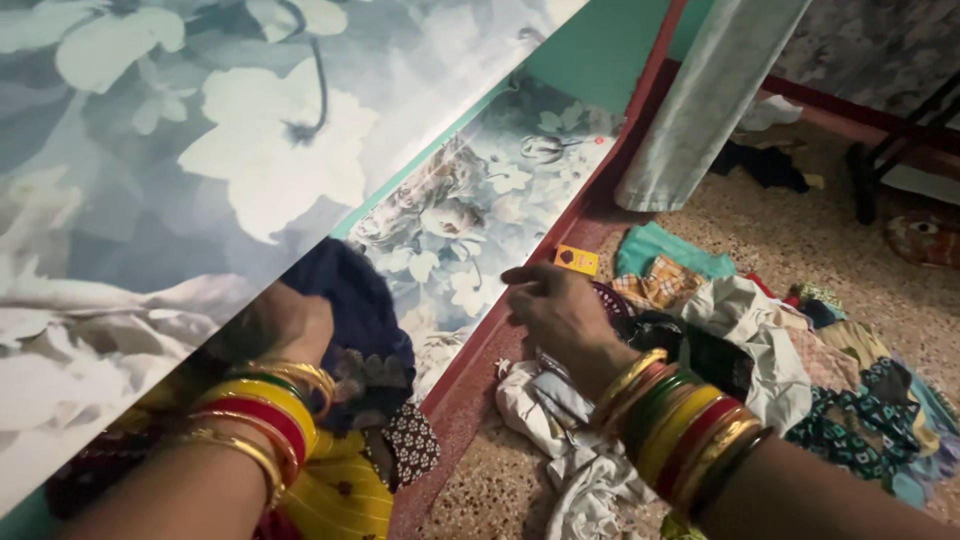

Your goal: The person removes various items, including clothes and toiletries, from a wall-mounted shelf. They then apply a dark sheet to the shelf surface, hang a towel, and place bottles and a flower arrangement back onto the shelf.

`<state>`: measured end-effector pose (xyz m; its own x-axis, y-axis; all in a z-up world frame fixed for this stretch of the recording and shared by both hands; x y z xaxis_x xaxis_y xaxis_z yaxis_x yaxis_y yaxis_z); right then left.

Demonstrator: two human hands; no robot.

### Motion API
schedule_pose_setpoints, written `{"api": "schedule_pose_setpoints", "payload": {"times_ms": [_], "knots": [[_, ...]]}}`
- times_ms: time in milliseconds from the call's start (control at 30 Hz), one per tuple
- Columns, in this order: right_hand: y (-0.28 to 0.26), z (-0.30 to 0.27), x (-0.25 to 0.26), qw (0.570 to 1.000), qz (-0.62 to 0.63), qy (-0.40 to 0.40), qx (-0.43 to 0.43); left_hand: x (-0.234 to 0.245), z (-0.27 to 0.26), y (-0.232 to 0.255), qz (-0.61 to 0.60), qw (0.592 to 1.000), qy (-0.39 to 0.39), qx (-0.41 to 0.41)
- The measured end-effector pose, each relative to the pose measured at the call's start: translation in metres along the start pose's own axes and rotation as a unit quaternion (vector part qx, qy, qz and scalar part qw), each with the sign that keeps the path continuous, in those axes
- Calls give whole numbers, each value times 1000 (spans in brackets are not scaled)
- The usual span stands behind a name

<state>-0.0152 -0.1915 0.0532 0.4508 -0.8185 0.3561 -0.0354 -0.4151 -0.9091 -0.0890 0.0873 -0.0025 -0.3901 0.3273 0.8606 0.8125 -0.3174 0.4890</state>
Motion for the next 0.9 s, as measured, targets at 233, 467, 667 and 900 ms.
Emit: {"api": "schedule_pose_setpoints", "payload": {"times_ms": [233,467,667,900], "knots": [[24,-3,-48,958,224,-25,-175,-32,-43,70,-285,852,-382,-217],[81,38,-1,963,13,256,-86,-15,-87,68,-177,903,-354,-168],[85,26,49,912,-64,404,8,10,-71,8,152,974,-152,-71],[76,30,16,968,29,248,-22,-8,-68,-27,193,952,64,-230]]}}
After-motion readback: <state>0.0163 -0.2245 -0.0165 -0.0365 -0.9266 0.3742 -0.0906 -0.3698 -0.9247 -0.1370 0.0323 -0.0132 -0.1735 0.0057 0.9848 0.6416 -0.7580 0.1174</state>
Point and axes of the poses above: each hand's wrist, its own z-axis towards the middle knuckle, its own x-axis out of the back of the hand, y = z × x, the point moved 4 cm from there along z, towards the middle knuckle, and after that the axes turned 6 degrees about x, right-handed, at the moved point
